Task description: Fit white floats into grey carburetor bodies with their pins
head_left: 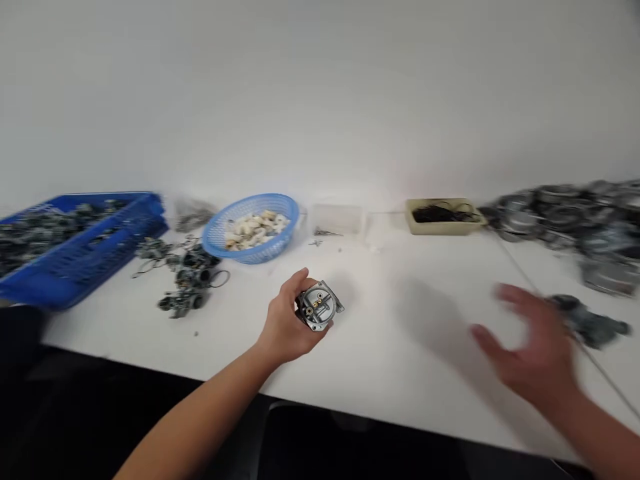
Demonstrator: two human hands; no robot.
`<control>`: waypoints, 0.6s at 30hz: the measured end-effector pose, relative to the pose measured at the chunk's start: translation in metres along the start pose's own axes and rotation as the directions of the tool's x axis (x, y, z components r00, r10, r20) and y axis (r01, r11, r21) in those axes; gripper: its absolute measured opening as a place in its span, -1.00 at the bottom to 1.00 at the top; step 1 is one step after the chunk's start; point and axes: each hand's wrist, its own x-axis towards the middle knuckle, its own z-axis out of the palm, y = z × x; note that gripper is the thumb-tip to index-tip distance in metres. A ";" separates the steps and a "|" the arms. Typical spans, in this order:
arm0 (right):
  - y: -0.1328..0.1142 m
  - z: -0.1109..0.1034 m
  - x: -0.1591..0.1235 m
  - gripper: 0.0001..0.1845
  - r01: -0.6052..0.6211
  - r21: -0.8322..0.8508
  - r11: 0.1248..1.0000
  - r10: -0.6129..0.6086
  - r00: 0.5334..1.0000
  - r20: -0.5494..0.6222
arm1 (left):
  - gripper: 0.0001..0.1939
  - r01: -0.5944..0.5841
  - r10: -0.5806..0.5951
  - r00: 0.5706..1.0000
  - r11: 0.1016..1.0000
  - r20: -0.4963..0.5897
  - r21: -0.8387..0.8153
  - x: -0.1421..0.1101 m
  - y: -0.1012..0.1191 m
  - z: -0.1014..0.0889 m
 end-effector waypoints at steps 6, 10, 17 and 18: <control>-0.063 0.067 0.013 -0.53 -0.677 0.553 0.485 0.109 0.675 0.730 | -0.18 -0.124 0.159 0.878 0.986 0.451 -0.107 0.032 0.040 0.033; -0.082 0.089 0.018 -0.65 -0.771 0.618 0.155 0.130 0.636 0.761 | -0.10 -0.156 0.213 0.844 0.976 0.492 -0.155 0.045 0.048 0.043; -0.084 0.100 0.032 -0.72 -0.689 0.714 -0.120 0.174 0.694 0.699 | -0.04 0.207 -0.145 0.947 0.958 0.288 -0.199 0.046 0.028 0.056; -0.083 0.103 0.032 -0.73 -0.671 0.729 -0.133 0.175 0.708 0.684 | -0.09 0.254 -0.185 0.941 0.940 0.284 -0.229 0.045 0.025 0.059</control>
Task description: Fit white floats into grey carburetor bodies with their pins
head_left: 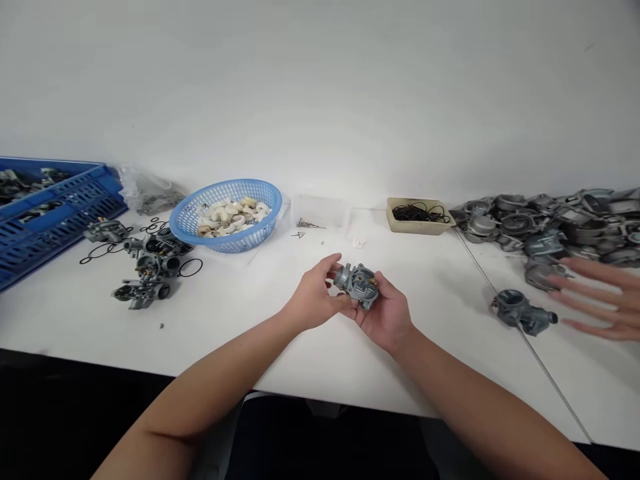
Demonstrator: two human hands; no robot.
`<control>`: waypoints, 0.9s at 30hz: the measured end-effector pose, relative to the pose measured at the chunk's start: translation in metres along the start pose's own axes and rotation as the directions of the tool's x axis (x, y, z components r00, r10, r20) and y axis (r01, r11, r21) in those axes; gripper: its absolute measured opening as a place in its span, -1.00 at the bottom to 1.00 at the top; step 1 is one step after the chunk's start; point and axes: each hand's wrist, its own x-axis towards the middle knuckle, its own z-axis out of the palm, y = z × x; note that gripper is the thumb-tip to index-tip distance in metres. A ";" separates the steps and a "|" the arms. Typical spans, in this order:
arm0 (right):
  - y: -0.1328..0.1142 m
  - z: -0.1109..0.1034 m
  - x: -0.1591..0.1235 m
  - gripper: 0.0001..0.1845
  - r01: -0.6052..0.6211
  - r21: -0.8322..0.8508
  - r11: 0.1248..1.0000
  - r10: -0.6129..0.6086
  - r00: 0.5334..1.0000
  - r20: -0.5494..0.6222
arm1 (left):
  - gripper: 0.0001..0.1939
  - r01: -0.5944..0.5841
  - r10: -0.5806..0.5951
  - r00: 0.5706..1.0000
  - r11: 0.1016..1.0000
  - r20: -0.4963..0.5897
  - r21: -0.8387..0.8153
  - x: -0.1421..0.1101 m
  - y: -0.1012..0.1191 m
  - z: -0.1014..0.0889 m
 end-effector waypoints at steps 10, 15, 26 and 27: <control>0.010 -0.015 -0.002 -0.62 0.022 -0.051 0.998 -0.027 0.996 -0.088 | -0.31 0.034 -0.012 0.995 0.976 0.102 -0.215 -0.003 -0.017 0.011; 0.005 -0.022 0.000 -0.58 0.012 -0.157 0.988 -0.013 1.000 -0.009 | -0.29 -0.029 0.056 0.991 0.976 0.120 -0.215 -0.003 -0.029 0.014; 0.006 -0.034 0.009 -0.56 0.049 -0.152 0.987 -0.043 0.998 0.043 | -0.35 -0.035 0.042 0.988 0.998 0.150 -0.052 -0.004 -0.028 0.000; 0.006 -0.036 0.010 -0.55 0.052 -0.146 0.988 -0.048 0.998 0.033 | -0.34 -0.021 0.024 0.991 0.999 0.131 -0.025 -0.003 -0.028 -0.007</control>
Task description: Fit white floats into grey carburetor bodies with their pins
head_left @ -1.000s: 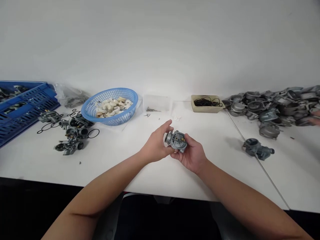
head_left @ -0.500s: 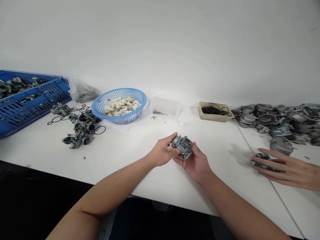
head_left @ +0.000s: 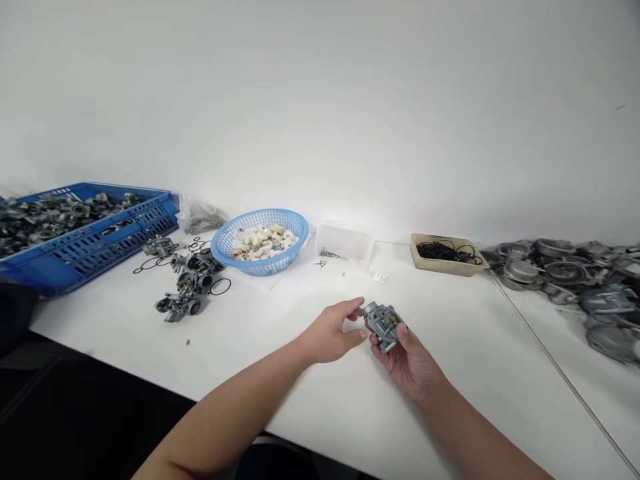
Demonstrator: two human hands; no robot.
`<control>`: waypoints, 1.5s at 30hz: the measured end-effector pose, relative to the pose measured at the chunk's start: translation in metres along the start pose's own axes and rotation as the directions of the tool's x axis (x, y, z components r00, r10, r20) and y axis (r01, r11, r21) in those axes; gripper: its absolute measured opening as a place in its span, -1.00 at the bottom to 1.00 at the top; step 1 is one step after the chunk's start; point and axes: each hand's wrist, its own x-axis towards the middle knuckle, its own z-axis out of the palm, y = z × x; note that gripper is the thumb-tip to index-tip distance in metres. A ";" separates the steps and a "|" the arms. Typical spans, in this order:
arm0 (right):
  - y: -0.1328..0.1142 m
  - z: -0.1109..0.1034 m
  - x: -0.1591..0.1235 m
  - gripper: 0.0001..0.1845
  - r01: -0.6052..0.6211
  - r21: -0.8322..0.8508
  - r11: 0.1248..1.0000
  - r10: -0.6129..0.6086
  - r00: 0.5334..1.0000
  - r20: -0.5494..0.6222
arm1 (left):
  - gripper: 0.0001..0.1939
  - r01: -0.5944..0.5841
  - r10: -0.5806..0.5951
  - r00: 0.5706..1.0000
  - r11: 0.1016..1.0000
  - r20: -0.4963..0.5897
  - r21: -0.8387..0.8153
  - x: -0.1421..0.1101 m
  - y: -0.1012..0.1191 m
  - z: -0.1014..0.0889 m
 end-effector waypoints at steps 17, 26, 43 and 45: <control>0.003 -0.008 -0.002 -0.62 -0.007 -0.085 0.996 -0.003 0.993 -0.114 | -0.72 0.548 -0.258 0.813 0.642 -0.521 0.536 0.046 0.019 -0.243; 0.011 -0.015 0.002 -0.53 0.021 -0.109 0.994 -0.041 0.982 -0.185 | -0.68 0.544 -0.542 0.785 0.370 -0.301 0.753 0.072 -0.026 -0.223; 0.006 -0.007 -0.003 -0.51 0.015 -0.114 0.993 -0.034 0.985 -0.172 | -0.65 0.429 -0.147 0.896 0.522 -0.418 0.737 0.110 0.015 -0.166; 0.005 -0.006 -0.004 -0.53 0.011 -0.115 0.993 -0.031 0.985 -0.171 | -0.74 0.331 -0.102 0.937 0.568 -0.335 0.754 0.107 0.020 -0.139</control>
